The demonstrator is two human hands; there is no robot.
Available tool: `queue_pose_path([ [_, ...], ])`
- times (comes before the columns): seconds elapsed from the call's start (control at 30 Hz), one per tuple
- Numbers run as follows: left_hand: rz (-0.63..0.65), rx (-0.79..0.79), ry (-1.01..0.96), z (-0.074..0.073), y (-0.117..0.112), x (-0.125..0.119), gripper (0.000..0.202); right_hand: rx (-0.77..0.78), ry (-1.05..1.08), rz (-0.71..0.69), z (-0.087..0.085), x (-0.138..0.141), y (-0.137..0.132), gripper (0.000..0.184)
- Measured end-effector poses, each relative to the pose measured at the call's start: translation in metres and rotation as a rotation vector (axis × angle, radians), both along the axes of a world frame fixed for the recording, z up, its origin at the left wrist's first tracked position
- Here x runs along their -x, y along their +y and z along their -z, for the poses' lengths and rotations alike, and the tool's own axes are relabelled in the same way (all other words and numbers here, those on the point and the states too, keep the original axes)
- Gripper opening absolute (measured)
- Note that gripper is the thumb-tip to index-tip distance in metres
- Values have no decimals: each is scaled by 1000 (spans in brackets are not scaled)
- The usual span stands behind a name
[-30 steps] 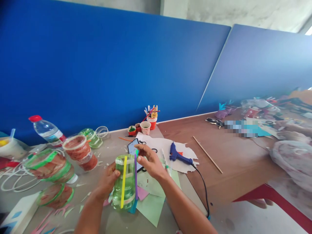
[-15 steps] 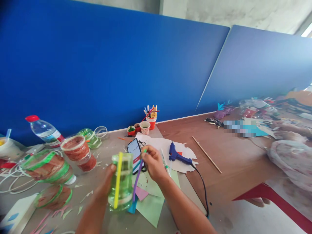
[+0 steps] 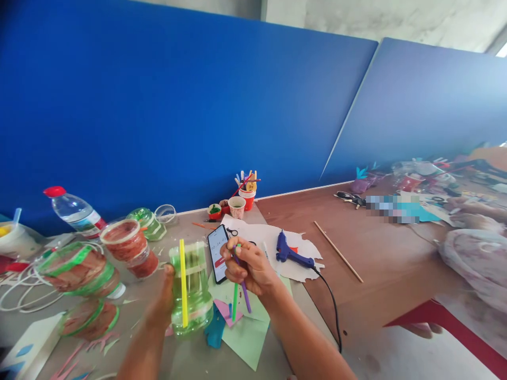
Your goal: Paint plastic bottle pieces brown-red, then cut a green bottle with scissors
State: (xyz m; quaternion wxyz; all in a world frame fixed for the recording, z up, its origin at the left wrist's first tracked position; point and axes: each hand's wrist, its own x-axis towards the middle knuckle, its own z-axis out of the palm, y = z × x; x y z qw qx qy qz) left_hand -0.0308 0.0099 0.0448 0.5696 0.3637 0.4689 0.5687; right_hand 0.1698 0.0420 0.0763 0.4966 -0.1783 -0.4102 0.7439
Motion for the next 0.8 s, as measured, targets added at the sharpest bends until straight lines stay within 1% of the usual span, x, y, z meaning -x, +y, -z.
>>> queue_pose_path([
  [0.1, 51, -115, 164, -5, 0, -1, 51, -80, 0, 73, -2, -3, -3, 40],
  [0.17, 137, -157, 244, -11, -2, -3, 49, -170, -96, 111, -5, -3, -8, 48],
  [0.2, 193, -169, 276, -14, -3, -4, 48, -222, -172, 134, -7, -3, -10, 48],
  [0.27, 274, -181, 325, -18, -5, -6, 46, -320, -345, 205, -11, -1, -17, 42],
  [0.33, 292, -182, 384, -20, -7, -7, 42, -362, -465, 287, -14, 1, -21, 30],
  [0.4, 256, -168, 464, -21, -9, -8, 41, -339, -509, 339, -16, 2, -24, 22],
  [0.47, 195, -138, 533, -22, -10, -9, 40, -317, -526, 365, -16, 3, -24, 18],
  [0.53, 154, -98, 572, -24, -11, -13, 39, -329, -544, 375, -16, 2, -23, 20],
  [0.57, 156, -82, 574, -26, -12, -14, 39, -347, -546, 372, -16, 0, -23, 23],
  [0.63, 156, -56, 543, -30, -13, -15, 38, -404, -509, 348, -17, -4, -25, 28],
  [0.67, 124, -39, 516, -32, -13, -13, 38, -437, -466, 337, -18, -7, -26, 29],
  [0.7, 62, -26, 482, -33, -13, -11, 37, -469, -401, 337, -19, -11, -28, 28],
  [0.77, -141, 1, 411, -32, -10, -2, 41, -502, -224, 361, -22, -17, -32, 25],
  [0.8, -244, -21, 362, -30, -9, 2, 45, -499, -123, 365, -24, -20, -33, 25],
])
